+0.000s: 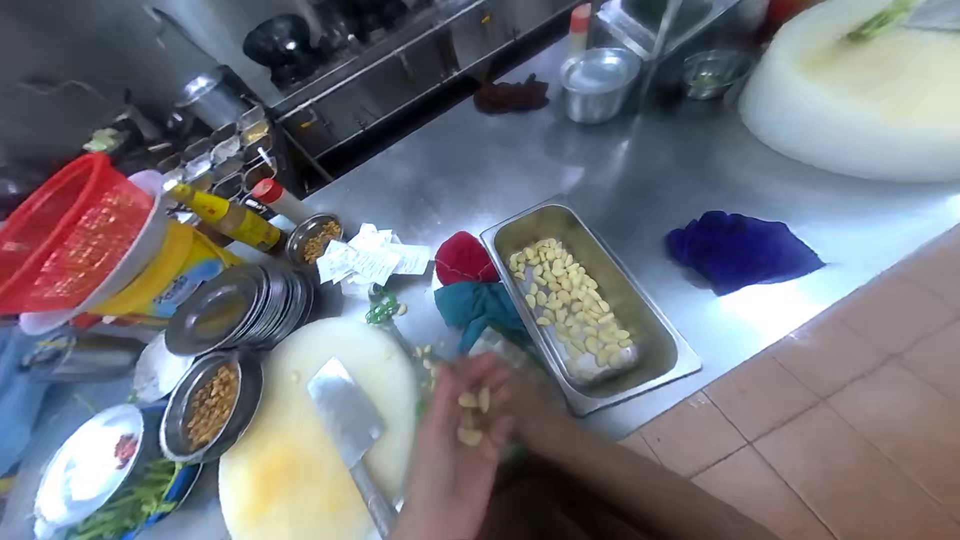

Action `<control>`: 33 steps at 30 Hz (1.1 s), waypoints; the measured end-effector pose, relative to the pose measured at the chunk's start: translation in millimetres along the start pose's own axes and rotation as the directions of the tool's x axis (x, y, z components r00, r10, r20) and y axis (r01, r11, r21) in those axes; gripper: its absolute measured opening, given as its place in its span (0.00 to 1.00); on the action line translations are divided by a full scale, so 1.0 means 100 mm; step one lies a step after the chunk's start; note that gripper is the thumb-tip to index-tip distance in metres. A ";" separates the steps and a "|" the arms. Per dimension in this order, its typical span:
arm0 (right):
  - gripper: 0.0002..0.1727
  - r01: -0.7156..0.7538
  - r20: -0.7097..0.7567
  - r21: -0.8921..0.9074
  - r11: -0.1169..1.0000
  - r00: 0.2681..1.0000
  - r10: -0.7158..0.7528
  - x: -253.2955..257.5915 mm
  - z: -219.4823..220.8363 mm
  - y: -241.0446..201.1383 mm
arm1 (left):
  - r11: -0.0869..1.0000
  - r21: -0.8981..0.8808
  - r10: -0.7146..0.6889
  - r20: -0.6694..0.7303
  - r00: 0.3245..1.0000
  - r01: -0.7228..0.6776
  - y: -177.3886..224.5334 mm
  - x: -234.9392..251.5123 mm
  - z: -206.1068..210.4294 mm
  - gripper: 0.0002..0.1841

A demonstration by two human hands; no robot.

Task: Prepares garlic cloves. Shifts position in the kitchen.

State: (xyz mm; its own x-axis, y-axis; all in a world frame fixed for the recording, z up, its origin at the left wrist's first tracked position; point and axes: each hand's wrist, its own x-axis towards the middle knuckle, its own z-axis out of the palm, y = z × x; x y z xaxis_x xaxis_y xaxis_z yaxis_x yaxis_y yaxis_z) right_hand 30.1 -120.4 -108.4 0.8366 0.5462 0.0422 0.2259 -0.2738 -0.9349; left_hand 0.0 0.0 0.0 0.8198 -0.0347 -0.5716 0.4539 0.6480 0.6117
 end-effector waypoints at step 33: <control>0.18 -0.107 -0.251 -0.212 0.971 0.967 0.052 -0.54 0.02 -0.89 | 0.993 -0.044 0.116 0.393 0.912 -0.108 0.20 -0.17 -1.55 0.42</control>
State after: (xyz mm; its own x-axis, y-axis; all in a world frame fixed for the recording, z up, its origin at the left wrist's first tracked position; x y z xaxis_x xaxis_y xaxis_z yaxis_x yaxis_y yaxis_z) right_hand -35.9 -123.6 -28.0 0.9456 0.3151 0.0806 0.2354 -0.4921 -0.8381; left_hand -58.6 131.9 -63.1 0.9378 -0.2555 -0.2352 0.3472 0.6808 0.6449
